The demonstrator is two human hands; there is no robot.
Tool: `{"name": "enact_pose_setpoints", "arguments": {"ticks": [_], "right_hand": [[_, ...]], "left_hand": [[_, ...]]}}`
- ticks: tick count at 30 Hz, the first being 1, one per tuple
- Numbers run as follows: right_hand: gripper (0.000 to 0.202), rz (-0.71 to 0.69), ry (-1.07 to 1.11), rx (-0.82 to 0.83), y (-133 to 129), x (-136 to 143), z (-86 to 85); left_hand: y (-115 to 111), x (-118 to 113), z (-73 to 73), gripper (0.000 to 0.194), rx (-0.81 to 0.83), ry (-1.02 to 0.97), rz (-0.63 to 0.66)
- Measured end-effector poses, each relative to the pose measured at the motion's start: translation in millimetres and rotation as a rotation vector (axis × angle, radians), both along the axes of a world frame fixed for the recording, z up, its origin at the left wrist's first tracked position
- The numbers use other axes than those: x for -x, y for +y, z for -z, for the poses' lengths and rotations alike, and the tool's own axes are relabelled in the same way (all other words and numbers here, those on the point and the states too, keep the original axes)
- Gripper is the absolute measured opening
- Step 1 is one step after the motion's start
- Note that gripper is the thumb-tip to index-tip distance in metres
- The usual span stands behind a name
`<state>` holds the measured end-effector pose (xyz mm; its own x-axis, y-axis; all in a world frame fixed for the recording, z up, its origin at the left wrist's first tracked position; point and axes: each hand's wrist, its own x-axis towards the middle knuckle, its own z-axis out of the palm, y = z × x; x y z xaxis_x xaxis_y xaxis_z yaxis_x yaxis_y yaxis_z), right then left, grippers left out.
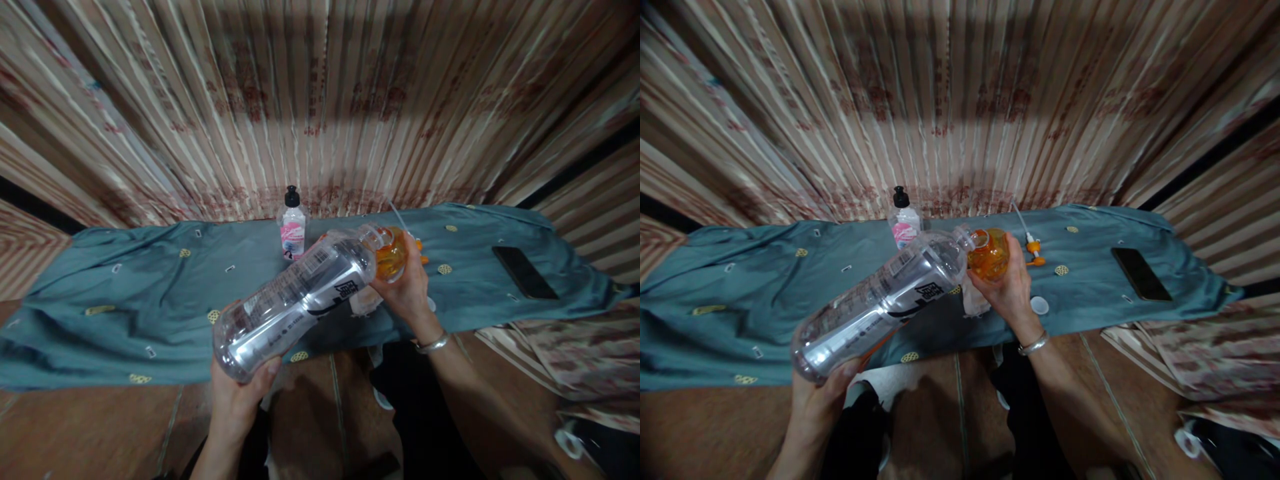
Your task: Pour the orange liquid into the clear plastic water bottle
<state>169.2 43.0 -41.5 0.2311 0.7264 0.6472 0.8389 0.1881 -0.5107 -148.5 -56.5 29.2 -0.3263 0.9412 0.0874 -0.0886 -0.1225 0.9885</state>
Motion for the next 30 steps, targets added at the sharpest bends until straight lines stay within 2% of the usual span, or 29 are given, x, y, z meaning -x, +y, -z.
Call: {"name": "enact_pose_setpoints", "arguments": {"ticks": [5,8,10,12,13,18,21,25,30], "right_hand": [[0.120,-0.001,-0.019,-0.028,0.9,-1.6,2.4],[0.122,-0.013,-0.026,-0.033,1.6,-3.1,3.9],[0.122,-0.014,-0.026,-0.033,1.8,-3.4,4.3],[0.121,-0.015,-0.027,-0.041,1.9,-3.0,4.4],[0.121,-0.015,-0.029,-0.048,1.8,-2.7,4.4],[0.120,0.007,-0.047,-0.063,1.6,-1.1,3.7],[0.120,0.001,-0.050,-0.067,1.5,-1.2,3.6],[0.121,-0.005,-0.041,-0.053,1.5,-1.5,4.0],[0.122,-0.009,-0.041,-0.054,1.7,-2.1,4.4]], "left_hand": [[1.2,2.6,4.8,0.091,-0.011,-0.004,-0.001],[5.0,11.9,13.4,0.095,-0.030,0.028,0.013],[7.7,18.3,19.2,0.091,-0.053,0.028,0.024],[9.2,21.2,22.3,0.088,-0.082,0.054,0.100],[9.3,20.8,22.4,0.089,-0.083,0.057,0.126],[7.4,13.0,16.3,0.086,-0.082,0.013,-0.013],[10.0,18.9,18.6,0.087,-0.098,0.087,0.080],[13.0,26.6,24.5,0.088,-0.114,0.095,0.091],[12.0,24.5,25.2,0.090,-0.089,0.082,0.084]]}}
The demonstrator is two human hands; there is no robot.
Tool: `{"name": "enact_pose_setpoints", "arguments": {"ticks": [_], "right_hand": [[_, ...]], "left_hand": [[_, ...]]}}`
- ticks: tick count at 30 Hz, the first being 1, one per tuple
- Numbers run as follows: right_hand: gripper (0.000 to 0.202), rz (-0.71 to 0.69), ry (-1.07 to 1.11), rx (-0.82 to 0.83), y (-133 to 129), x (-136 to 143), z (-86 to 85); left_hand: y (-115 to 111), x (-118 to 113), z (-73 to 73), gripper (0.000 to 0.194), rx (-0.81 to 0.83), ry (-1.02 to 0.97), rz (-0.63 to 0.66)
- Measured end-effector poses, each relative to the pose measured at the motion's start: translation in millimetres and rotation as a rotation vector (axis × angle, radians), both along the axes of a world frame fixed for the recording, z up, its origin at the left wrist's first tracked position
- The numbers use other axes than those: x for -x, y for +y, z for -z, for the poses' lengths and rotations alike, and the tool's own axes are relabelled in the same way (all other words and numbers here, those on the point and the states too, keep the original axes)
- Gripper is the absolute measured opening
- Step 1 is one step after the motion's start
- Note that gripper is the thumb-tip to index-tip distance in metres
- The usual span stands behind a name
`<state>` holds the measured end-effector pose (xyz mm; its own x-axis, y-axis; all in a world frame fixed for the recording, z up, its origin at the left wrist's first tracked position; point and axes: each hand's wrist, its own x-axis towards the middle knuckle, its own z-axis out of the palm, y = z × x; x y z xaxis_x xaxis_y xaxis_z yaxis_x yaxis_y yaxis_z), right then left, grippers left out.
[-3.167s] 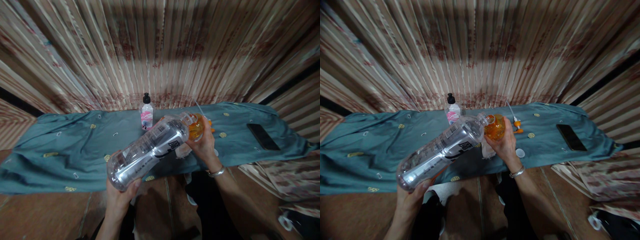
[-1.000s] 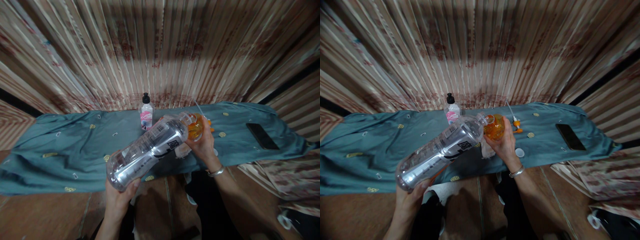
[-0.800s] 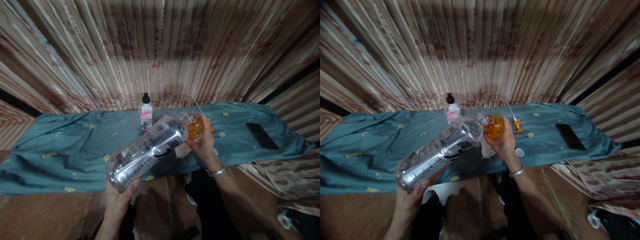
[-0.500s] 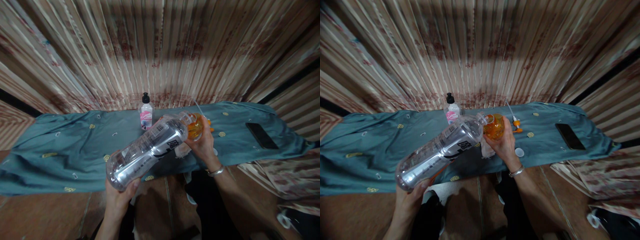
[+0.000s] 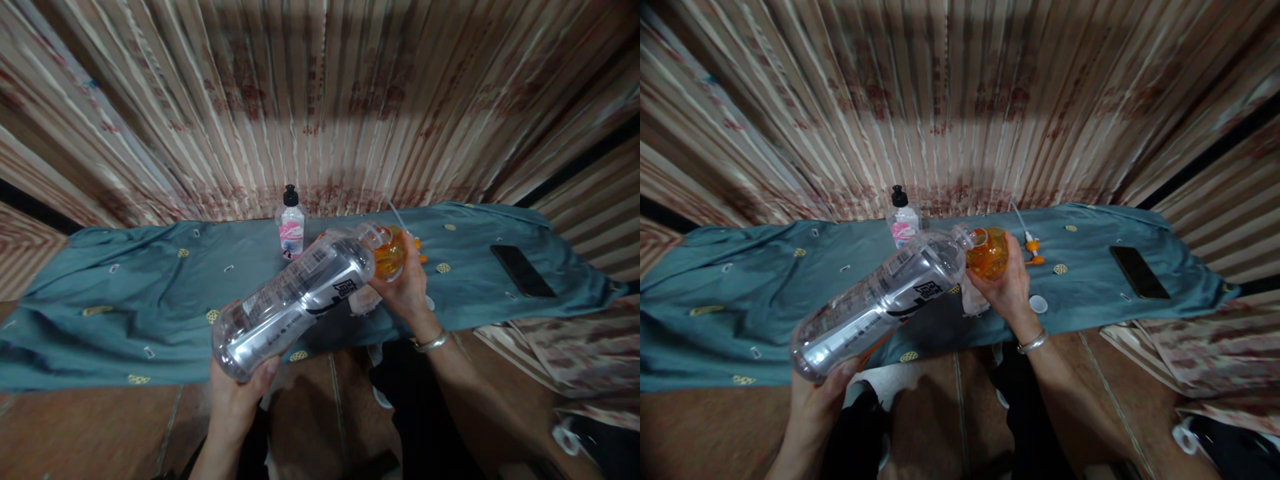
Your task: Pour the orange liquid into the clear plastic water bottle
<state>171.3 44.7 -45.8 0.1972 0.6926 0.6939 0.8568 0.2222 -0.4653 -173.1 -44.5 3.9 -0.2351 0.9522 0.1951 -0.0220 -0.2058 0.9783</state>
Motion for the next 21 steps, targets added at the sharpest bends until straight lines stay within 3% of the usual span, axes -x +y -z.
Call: {"name": "enact_pose_setpoints", "arguments": {"ticks": [8,21], "right_hand": [[0.122,0.005,-0.027,-0.011,0.6,-1.0,0.5],[0.124,0.002,0.023,0.042,-0.2,0.2,-0.2]], "left_hand": [[-0.9,5.3,6.6,0.088,0.001,-0.007,0.013],[-1.9,3.0,-1.6,0.092,0.032,0.029,-0.029]]}}
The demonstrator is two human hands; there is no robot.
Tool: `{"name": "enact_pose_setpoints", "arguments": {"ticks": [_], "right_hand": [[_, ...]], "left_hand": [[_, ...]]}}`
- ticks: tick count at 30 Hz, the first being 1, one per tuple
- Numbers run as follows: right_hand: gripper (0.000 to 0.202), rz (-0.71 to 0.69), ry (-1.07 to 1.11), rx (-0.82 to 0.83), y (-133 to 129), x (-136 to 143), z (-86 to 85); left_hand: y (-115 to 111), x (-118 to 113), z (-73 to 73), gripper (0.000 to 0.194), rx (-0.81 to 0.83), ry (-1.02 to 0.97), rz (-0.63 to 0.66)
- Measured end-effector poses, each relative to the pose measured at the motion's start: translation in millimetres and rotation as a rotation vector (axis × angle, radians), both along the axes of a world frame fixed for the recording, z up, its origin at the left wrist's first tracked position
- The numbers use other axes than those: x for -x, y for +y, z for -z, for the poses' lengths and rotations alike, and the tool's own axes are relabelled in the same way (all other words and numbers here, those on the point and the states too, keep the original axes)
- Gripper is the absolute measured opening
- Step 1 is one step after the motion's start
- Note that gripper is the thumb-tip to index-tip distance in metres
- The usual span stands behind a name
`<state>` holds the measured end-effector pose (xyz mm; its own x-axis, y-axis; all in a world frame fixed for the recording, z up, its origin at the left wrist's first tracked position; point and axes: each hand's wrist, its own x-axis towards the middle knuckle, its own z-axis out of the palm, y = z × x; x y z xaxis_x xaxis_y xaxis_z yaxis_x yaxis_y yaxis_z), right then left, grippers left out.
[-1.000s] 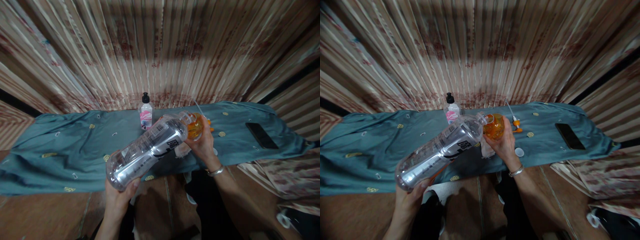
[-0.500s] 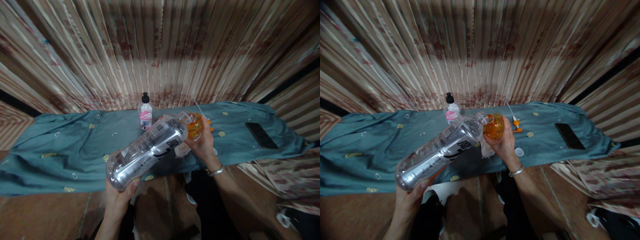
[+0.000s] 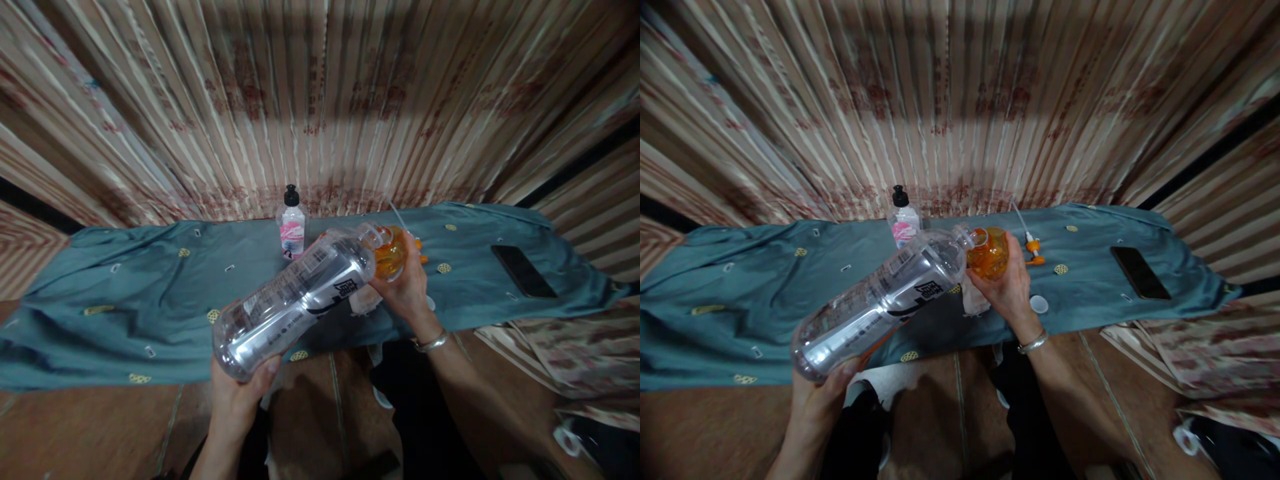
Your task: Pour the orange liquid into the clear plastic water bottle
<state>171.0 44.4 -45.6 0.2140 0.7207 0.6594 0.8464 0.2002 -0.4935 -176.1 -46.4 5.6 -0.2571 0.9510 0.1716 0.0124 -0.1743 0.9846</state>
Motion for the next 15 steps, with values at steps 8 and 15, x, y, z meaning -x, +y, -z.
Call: {"name": "enact_pose_setpoints", "arguments": {"ticks": [8,15], "right_hand": [[0.123,0.005,-0.001,0.001,-0.5,0.1,0.0],[0.126,-0.008,-0.002,-0.007,-0.1,-0.1,0.6]], "left_hand": [[-5.9,-23.0,-15.5,0.090,0.027,-0.087,-0.070],[-6.1,-20.9,-16.6,0.094,0.054,-0.117,-0.085]]}}
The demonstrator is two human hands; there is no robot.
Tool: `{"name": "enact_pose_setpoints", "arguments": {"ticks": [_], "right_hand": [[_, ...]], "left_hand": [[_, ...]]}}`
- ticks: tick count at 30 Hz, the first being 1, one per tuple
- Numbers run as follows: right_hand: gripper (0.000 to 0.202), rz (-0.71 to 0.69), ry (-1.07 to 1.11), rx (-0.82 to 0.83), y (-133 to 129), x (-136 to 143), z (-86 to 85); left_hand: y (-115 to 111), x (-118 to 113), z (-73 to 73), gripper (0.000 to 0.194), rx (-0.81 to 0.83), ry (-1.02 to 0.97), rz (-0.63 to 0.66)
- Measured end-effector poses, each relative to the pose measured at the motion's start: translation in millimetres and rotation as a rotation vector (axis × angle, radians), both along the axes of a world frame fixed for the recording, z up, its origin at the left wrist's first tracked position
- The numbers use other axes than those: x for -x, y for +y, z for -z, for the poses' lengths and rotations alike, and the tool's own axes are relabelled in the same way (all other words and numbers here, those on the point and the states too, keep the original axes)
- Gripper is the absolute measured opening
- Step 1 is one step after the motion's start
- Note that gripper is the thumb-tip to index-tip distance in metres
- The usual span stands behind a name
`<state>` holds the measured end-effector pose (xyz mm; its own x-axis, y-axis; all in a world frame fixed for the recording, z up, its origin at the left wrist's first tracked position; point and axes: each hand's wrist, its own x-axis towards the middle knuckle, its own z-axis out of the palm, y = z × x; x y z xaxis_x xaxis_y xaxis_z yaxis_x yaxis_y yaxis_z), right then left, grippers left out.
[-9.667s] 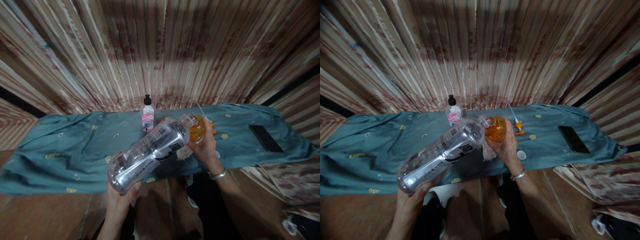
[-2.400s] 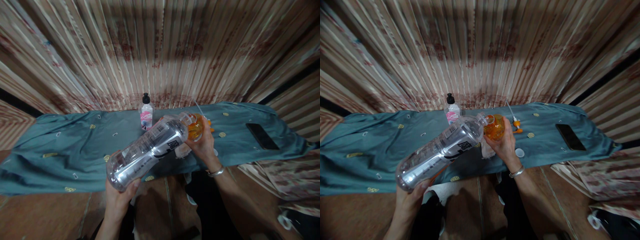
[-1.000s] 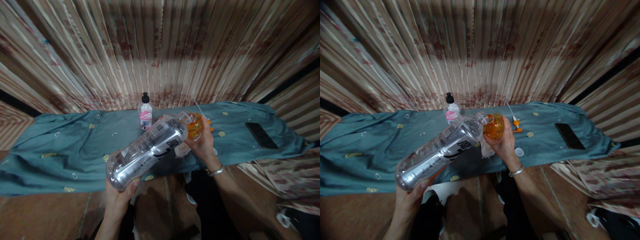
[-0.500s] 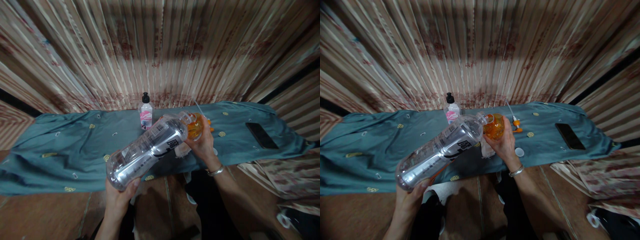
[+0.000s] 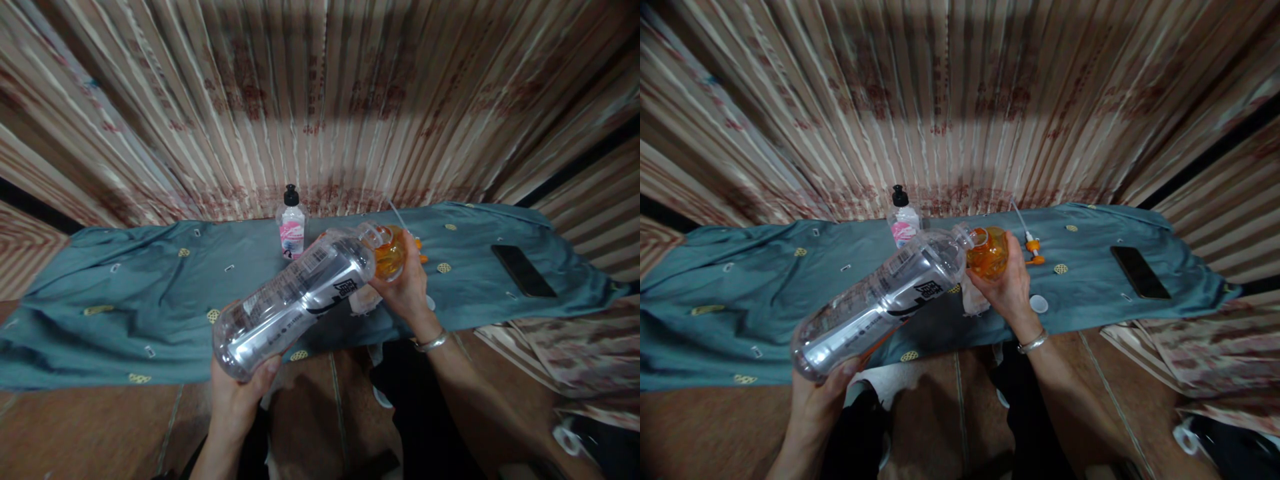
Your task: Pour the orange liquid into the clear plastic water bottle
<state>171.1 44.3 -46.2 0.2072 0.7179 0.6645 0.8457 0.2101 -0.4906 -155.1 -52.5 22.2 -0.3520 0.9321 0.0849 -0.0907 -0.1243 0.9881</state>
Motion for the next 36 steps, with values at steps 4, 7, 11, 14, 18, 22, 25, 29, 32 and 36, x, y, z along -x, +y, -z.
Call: {"name": "enact_pose_setpoints", "arguments": {"ticks": [4,7,11,14,18,22,25,29,32,36], "right_hand": [[0.125,0.005,-0.003,0.002,0.0,0.4,0.6],[0.126,0.005,0.002,-0.006,0.1,0.4,1.4],[0.129,0.009,0.013,0.013,-0.2,-0.1,1.9],[0.130,0.008,0.018,0.012,-0.2,-0.5,1.4],[0.125,0.031,-0.002,-0.009,-0.1,0.1,0.0],[0.124,0.020,-0.005,-0.007,-0.4,0.9,-1.1],[0.124,0.007,-0.003,-0.003,-0.7,0.6,-1.2],[0.124,0.002,-0.004,-0.007,-0.9,-0.3,-1.1],[0.126,0.003,-0.004,0.007,-0.9,-0.7,-0.8],[0.125,0.022,-0.003,0.005,-0.4,-0.5,-0.3]], "left_hand": [[1.5,5.5,6.9,0.092,-0.032,0.036,0.110],[-1.5,2.3,6.4,0.088,-0.011,0.020,0.041],[-4.9,-2.5,1.1,0.091,0.003,0.020,0.044],[-4.9,-3.1,-2.8,0.090,0.027,0.025,0.068],[-4.8,-4.6,-4.6,0.091,0.030,0.030,0.053],[-2.4,2.0,4.9,0.100,0.016,0.019,0.051],[2.3,14.4,15.9,0.096,-0.038,0.092,0.095],[6.4,25.0,21.8,0.089,-0.064,0.102,0.130],[6.5,25.5,19.7,0.091,-0.048,0.103,0.127],[6.2,24.3,18.4,0.090,-0.061,0.087,0.140]]}}
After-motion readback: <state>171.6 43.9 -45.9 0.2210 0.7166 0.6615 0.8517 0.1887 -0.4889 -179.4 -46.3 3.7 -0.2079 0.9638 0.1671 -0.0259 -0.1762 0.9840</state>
